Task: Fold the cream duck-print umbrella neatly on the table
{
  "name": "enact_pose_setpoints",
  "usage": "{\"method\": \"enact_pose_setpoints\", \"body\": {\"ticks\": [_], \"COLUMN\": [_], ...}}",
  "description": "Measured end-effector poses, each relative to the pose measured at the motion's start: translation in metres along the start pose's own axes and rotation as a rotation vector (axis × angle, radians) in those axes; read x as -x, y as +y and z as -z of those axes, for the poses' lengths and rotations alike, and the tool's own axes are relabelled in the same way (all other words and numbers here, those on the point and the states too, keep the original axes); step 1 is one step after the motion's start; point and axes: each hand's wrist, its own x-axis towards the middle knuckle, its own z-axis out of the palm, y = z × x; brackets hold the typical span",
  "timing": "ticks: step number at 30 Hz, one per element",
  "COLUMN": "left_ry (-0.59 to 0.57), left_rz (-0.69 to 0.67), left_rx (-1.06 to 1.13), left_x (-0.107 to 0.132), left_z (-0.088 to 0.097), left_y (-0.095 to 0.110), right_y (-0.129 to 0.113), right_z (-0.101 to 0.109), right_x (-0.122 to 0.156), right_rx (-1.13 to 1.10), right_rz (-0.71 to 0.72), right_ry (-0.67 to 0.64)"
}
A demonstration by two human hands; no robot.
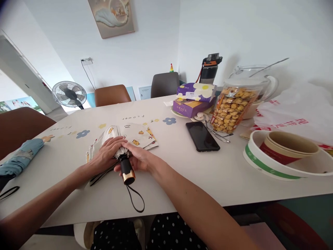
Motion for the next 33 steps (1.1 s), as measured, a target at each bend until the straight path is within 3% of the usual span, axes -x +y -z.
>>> {"method": "enact_pose_setpoints", "body": {"ticks": [6,10,16,19,22,25,27,30,33], "left_ry": [0.177,0.215,-0.013,-0.07,-0.089,-0.133,-0.206,-0.307,-0.369], "left_rz": [-0.03,-0.049,-0.032,0.08,0.28,0.538,0.628,0.629,0.607], "left_rx": [0.071,0.111,0.167,0.138,0.147,0.142,0.102,0.051,0.053], "left_x": [0.007,0.007,0.006,0.014,0.032,0.052,0.06,0.059,0.051], "left_z": [-0.009,-0.016,0.001,0.015,0.02,0.013,0.004,-0.007,-0.007], "left_y": [0.005,0.001,0.0,-0.001,-0.008,-0.021,-0.033,-0.049,-0.066], "right_y": [0.006,0.011,0.015,0.014,0.015,0.018,0.021,0.023,0.02], "right_z": [-0.007,-0.007,-0.006,-0.006,-0.007,-0.011,-0.014,-0.017,-0.017], "right_x": [0.002,-0.003,-0.006,-0.004,-0.003,-0.006,-0.009,-0.014,-0.016], "right_rx": [0.057,0.006,-0.035,-0.056,-0.112,-0.153,-0.144,-0.107,-0.148], "right_rz": [-0.116,-0.079,-0.026,-0.021,-0.012,0.046,0.139,0.274,0.272], "right_ry": [-0.084,-0.065,-0.07,-0.028,0.045,0.13,0.187,0.285,0.299]}}
